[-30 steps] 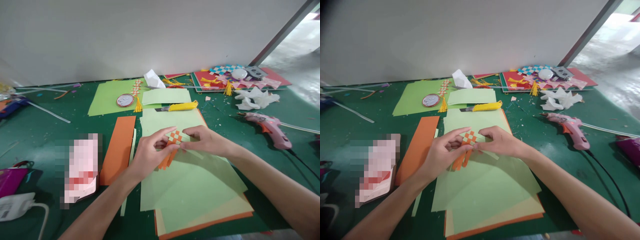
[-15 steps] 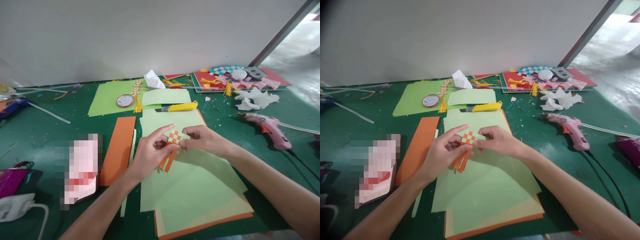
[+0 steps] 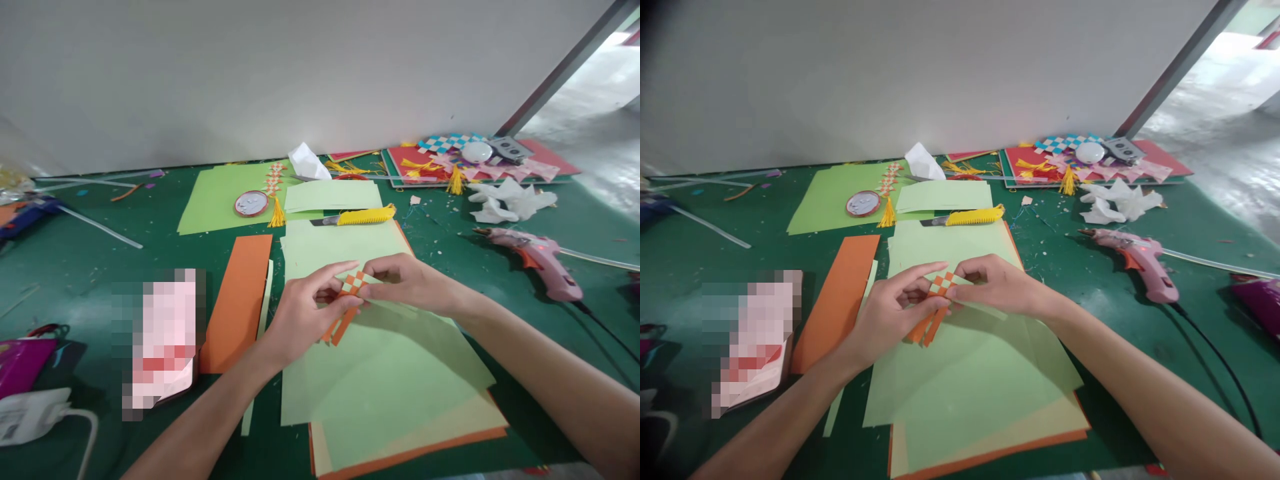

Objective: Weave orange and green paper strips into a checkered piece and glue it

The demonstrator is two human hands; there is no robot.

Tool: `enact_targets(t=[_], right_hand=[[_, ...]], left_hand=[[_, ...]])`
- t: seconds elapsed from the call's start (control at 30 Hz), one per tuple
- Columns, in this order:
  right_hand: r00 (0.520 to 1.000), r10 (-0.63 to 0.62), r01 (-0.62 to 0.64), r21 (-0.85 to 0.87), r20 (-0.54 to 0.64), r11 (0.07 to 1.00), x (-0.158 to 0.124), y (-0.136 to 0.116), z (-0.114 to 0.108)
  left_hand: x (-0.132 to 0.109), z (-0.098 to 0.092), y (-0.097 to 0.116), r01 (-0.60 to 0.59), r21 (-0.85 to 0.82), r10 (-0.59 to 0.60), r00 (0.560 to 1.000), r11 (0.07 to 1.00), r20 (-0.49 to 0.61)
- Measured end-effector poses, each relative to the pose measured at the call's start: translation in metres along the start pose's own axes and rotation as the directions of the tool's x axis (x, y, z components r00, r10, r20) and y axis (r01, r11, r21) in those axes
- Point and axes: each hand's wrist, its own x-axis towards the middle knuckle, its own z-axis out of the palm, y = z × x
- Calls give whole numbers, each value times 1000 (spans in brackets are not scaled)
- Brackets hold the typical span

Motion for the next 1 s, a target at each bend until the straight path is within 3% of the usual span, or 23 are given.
enact_targets(t=[0.13,0.37,0.63,1.0], right_hand=[[999,23,-24,58,34,998,-1,1,1],[1000,22,-22,-22,-12,1000,-2,-5,-2],[996,3,-6,-31,-89,999,-2,-6,2],[995,-15,8,-70,-101,998,-2,-9,3]], left_hand=[[0,1,1,1,-31,-1,1000,1000,1],[-1,0,2,15,-135,-18,1000,991,-16],[0,0,4,59,-115,-69,994,992,-88],[0,-2,8,111,-102,-119,990,989,-76]])
